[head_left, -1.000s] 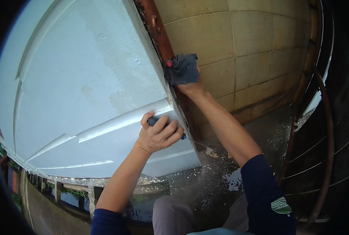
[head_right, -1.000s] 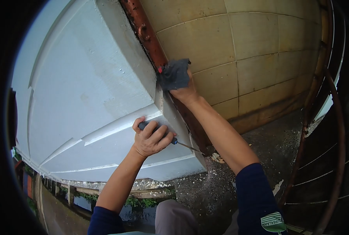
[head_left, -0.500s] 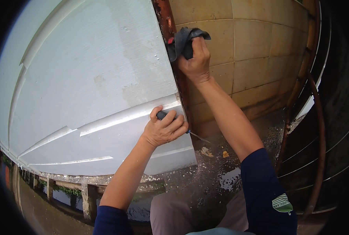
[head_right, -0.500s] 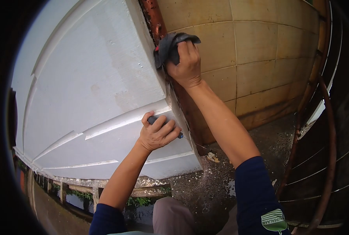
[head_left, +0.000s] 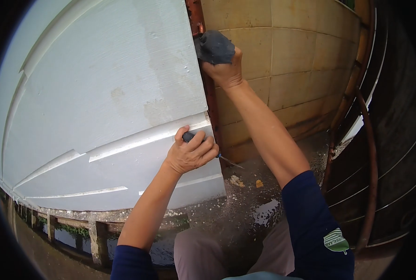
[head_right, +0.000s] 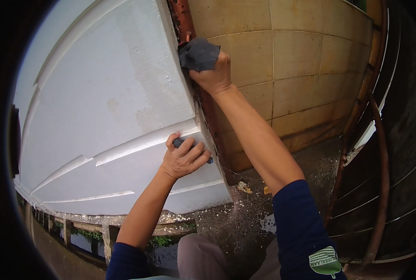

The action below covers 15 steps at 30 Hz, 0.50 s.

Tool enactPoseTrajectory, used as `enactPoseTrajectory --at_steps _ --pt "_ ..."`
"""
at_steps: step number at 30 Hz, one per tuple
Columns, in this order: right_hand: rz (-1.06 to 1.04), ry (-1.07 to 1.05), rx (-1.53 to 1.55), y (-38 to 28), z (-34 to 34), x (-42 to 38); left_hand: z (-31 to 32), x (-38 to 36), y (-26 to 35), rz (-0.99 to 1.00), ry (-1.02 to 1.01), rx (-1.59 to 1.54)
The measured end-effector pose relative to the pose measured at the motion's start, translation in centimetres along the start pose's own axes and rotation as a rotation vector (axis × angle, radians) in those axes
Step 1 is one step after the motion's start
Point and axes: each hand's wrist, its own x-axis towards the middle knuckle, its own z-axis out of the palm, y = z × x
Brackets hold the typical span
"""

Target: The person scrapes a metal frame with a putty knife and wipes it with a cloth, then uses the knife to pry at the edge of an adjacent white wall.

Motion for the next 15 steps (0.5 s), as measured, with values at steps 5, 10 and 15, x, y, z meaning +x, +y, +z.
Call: enactPoseTrajectory --at_steps 5,10,15 --pt "0.04 0.041 -0.095 -0.3 1.0 0.8 -0.1 -0.2 0.0 0.005 -0.011 -0.012" --pt "-0.119 0.092 -0.029 0.3 1.7 0.6 0.0 -0.3 0.1 -0.01 0.012 -0.048" --pt "-0.154 0.035 0.07 1.1 1.2 0.2 0.0 -0.4 0.0 -0.023 0.02 -0.058"
